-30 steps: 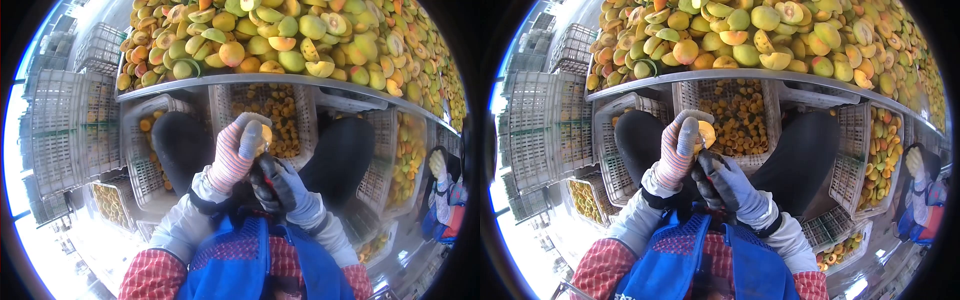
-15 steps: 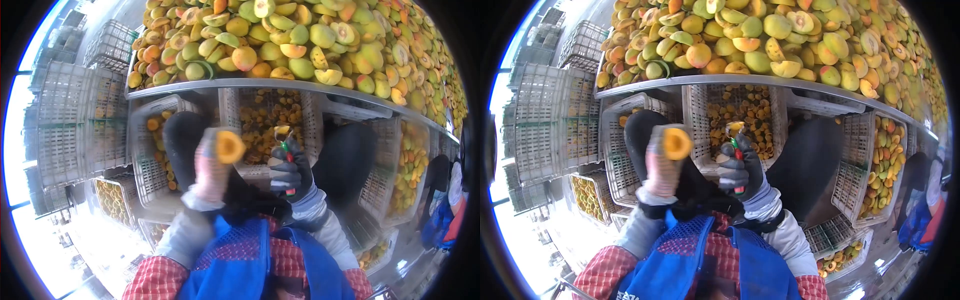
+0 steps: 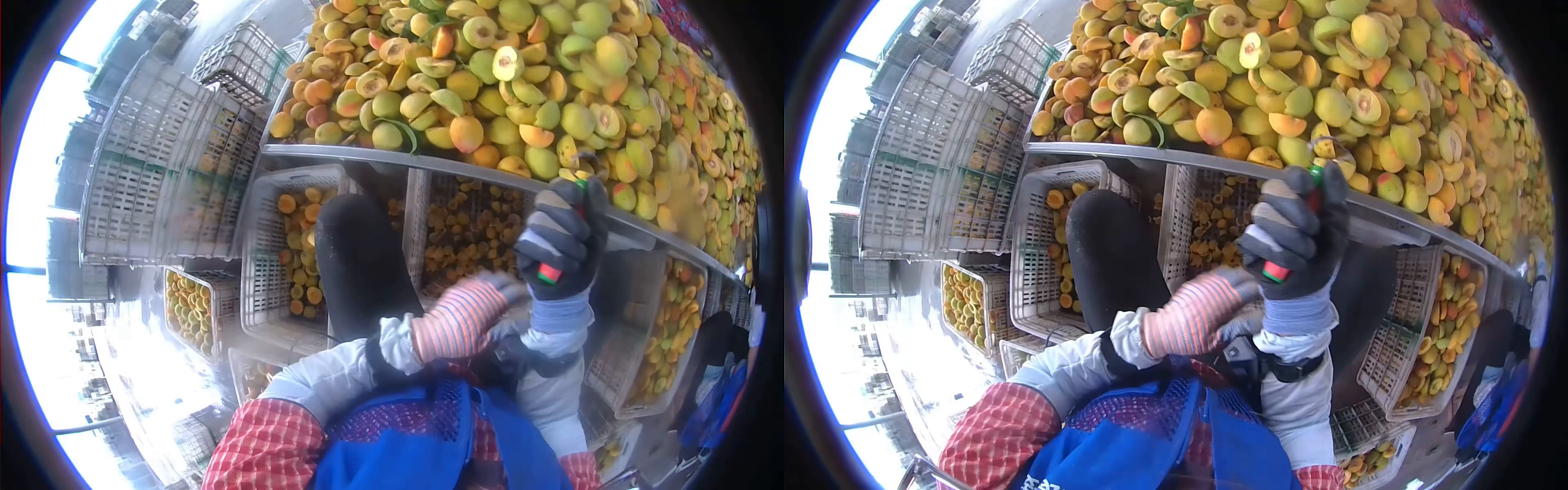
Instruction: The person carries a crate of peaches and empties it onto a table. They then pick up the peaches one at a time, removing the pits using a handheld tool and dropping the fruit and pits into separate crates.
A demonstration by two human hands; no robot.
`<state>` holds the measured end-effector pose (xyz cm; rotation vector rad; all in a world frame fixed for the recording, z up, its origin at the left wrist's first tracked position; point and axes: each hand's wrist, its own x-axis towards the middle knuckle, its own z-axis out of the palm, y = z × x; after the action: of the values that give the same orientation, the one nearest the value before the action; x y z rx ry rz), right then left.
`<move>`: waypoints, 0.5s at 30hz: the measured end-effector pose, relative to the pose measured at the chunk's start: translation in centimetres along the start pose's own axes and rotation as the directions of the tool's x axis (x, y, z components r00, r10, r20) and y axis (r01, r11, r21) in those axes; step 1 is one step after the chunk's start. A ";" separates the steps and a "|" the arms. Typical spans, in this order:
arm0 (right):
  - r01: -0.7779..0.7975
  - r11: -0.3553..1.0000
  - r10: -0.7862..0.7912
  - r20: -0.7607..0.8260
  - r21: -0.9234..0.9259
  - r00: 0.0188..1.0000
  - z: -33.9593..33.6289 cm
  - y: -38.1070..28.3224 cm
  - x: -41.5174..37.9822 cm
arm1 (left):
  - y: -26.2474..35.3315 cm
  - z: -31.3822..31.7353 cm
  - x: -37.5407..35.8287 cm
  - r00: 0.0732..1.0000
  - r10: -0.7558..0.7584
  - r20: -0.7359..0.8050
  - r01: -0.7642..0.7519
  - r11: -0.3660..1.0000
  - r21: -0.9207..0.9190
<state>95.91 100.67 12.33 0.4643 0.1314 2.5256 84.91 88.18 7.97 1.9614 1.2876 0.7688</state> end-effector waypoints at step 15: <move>0.186 -0.173 -0.789 0.249 -0.967 0.562 -5.6 -3.3 -1.0 | 2.7 3.0 -0.1 0.881 -0.232 0.412 0.460 0.626 -0.630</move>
<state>96.38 102.90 6.14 -0.7204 -1.0133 1.1866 88.66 86.66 8.24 1.0800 0.9343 0.6138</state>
